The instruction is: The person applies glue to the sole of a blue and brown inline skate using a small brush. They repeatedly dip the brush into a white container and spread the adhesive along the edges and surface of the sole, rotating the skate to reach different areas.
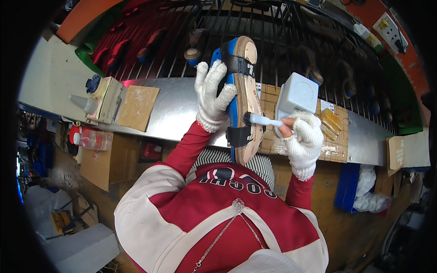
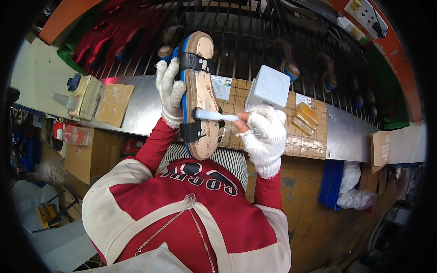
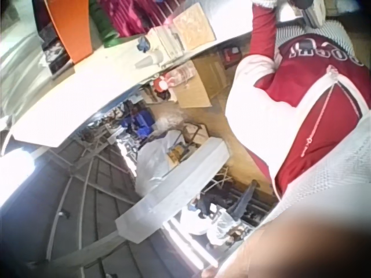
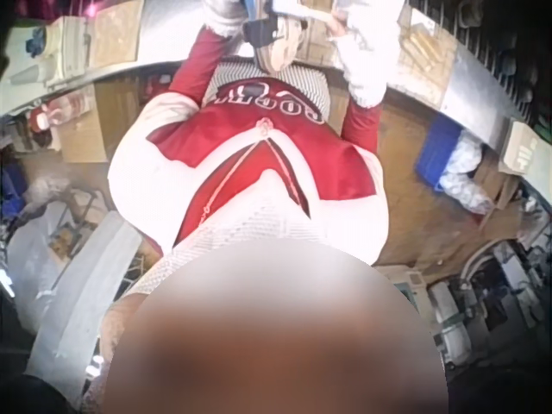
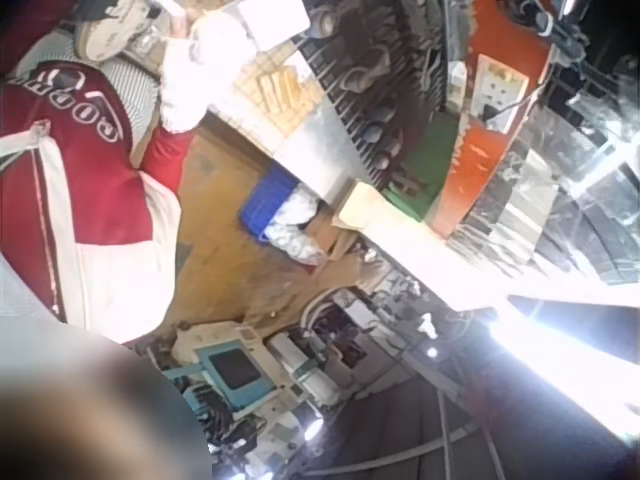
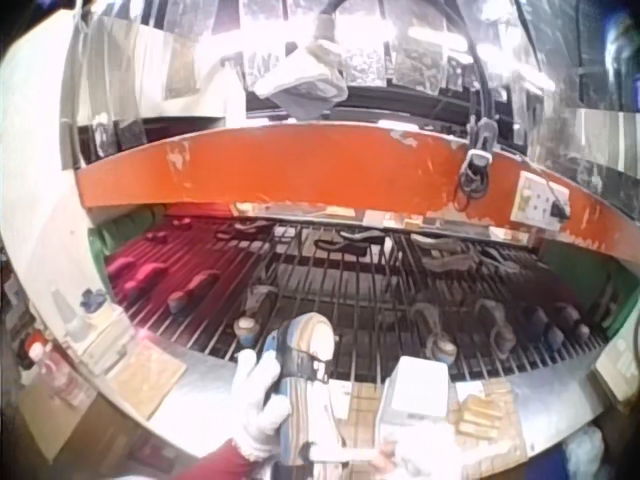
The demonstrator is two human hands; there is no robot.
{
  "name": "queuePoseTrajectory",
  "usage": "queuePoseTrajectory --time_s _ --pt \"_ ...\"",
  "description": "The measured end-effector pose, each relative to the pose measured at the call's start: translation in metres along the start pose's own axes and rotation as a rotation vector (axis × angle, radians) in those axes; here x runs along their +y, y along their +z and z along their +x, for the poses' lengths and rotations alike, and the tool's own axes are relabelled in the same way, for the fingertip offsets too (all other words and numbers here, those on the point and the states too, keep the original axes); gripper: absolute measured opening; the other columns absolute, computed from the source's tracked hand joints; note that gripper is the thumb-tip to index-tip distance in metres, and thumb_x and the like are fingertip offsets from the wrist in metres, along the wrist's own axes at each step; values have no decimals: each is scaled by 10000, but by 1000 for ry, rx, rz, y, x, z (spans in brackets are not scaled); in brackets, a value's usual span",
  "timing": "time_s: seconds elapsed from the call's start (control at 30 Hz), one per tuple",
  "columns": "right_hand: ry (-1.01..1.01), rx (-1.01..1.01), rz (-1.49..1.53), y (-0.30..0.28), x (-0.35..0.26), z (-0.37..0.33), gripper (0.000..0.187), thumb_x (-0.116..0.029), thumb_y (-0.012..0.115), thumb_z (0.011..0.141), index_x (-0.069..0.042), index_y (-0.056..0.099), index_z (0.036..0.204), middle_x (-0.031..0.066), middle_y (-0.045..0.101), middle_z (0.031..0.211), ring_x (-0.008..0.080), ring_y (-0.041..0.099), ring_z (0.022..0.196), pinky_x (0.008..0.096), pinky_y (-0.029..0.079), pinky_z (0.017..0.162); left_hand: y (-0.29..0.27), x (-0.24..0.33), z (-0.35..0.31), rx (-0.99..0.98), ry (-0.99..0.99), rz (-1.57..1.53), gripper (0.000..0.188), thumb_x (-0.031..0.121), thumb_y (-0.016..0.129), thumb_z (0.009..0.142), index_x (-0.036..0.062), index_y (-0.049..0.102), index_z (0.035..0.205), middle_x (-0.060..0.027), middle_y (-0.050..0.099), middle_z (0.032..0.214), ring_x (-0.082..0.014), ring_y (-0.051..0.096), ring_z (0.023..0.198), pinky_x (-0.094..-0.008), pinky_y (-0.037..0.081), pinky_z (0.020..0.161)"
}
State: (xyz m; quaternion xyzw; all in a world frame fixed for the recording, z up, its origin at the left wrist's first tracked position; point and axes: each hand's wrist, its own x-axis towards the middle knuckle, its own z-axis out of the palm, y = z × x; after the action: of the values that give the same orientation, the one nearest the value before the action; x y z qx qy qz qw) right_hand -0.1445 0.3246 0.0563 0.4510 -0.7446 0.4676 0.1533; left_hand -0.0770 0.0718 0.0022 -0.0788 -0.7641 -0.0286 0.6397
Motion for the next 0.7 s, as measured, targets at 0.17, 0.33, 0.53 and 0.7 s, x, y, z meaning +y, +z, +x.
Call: queuePoseTrajectory --time_s 0.17,0.33,0.53,0.7 --pt "-115 21 -20 -3 2 -4 191 -149 839 751 -59 756 897 51 671 870 217 580 788 340 448 719 2 -3 2 -4 3 40 588 241 755 832 190 491 1354 -216 512 1404 -384 562 1265 -637 310 1110" --pt "343 103 339 18 13 -2 166 -120 779 852 16 718 923 37 603 880 109 538 733 270 424 632 7 3 3 19 -37 15 575 237 802 770 143 537 1272 -212 525 1388 -383 544 1275 -630 305 1114" --pt "558 -55 584 19 2 -19 192 -124 719 904 65 688 923 30 571 859 94 522 734 253 437 637 5 0 -2 -54 -68 45 612 224 809 737 147 562 1291 -216 547 1356 -365 555 1256 -619 310 1092" --pt "567 -64 552 9 -14 -39 173 -107 722 898 61 698 930 53 593 873 113 542 764 254 447 649 1 -1 -10 -141 -122 75 673 199 809 700 145 576 1329 -220 571 1327 -373 578 1224 -625 314 1077"
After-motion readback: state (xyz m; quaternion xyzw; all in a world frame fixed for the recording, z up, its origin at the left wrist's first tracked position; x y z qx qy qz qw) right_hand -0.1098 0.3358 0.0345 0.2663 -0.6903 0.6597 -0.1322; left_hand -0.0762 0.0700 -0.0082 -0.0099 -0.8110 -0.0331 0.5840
